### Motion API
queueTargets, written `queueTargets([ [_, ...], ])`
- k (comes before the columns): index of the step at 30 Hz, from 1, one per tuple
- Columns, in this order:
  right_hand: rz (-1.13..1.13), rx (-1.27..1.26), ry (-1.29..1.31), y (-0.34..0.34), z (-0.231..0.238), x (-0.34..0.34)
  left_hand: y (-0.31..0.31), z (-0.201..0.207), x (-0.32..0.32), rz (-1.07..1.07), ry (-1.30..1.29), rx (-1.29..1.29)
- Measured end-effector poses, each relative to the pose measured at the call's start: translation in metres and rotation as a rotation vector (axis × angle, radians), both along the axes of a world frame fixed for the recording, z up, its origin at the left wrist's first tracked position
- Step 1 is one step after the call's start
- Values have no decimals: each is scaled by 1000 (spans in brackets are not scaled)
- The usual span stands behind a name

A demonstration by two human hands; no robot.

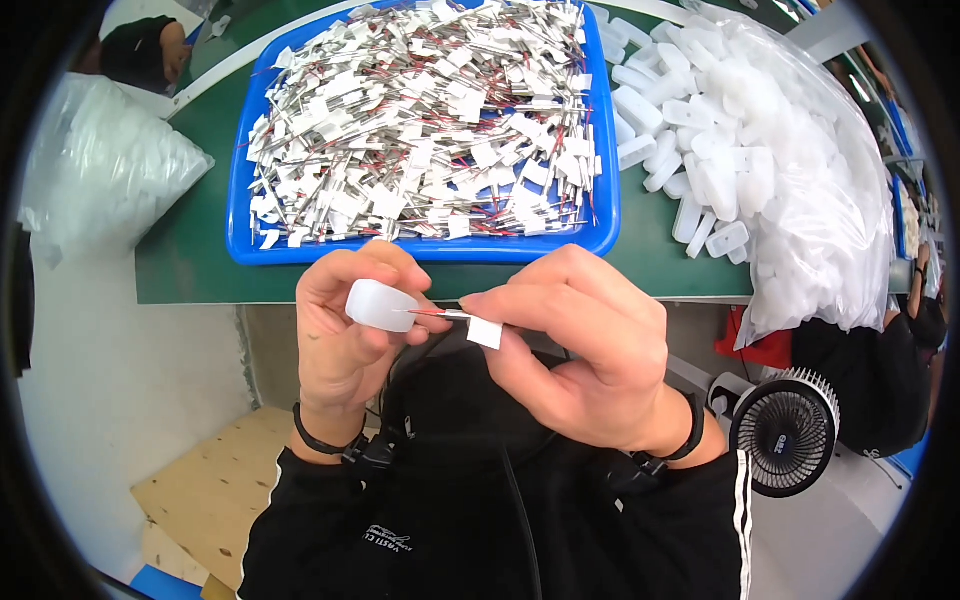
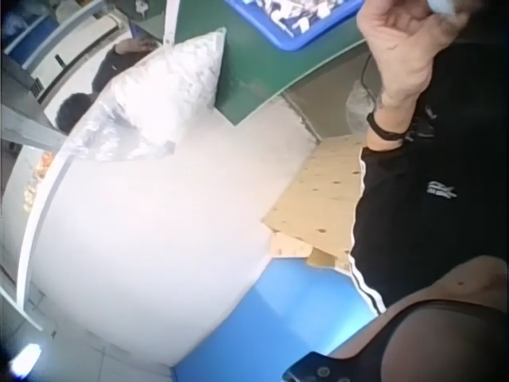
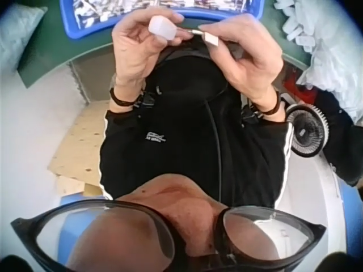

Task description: Assembling small electronic components by inserting wired connectors into white plastic caps.

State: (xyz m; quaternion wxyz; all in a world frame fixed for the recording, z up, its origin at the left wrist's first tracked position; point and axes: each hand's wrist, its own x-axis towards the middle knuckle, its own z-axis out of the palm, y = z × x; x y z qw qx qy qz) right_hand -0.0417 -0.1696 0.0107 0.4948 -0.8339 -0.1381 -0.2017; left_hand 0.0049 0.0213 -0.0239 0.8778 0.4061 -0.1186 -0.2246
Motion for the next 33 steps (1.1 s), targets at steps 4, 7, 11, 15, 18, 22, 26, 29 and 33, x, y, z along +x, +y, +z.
queueTargets([
  [4,8,-37,0,-1,3,-3,2,1,0,21,-3,-9],
  [7,6,-19,-13,-2,2,-3,2,2,1,17,-19,36],
  [11,8,-11,3,-2,2,-2,1,-2,2,25,-70,51],
  [15,12,0,-1,-6,0,-3,0,-3,1,27,-74,53],
  [18,25,3,22,-6,1,-4,-1,-3,0,10,-66,60],
  [22,35,5,13,-3,-1,-3,-6,-4,-3,21,-69,76],
  [26,29,18,-1,1,-3,-8,-4,0,-1,80,-319,299],
  [29,7,0,-5,0,-3,-10,-2,0,4,90,-399,355],
  [33,27,-62,-33,-2,-1,-7,1,-2,9,-9,-426,239],
])
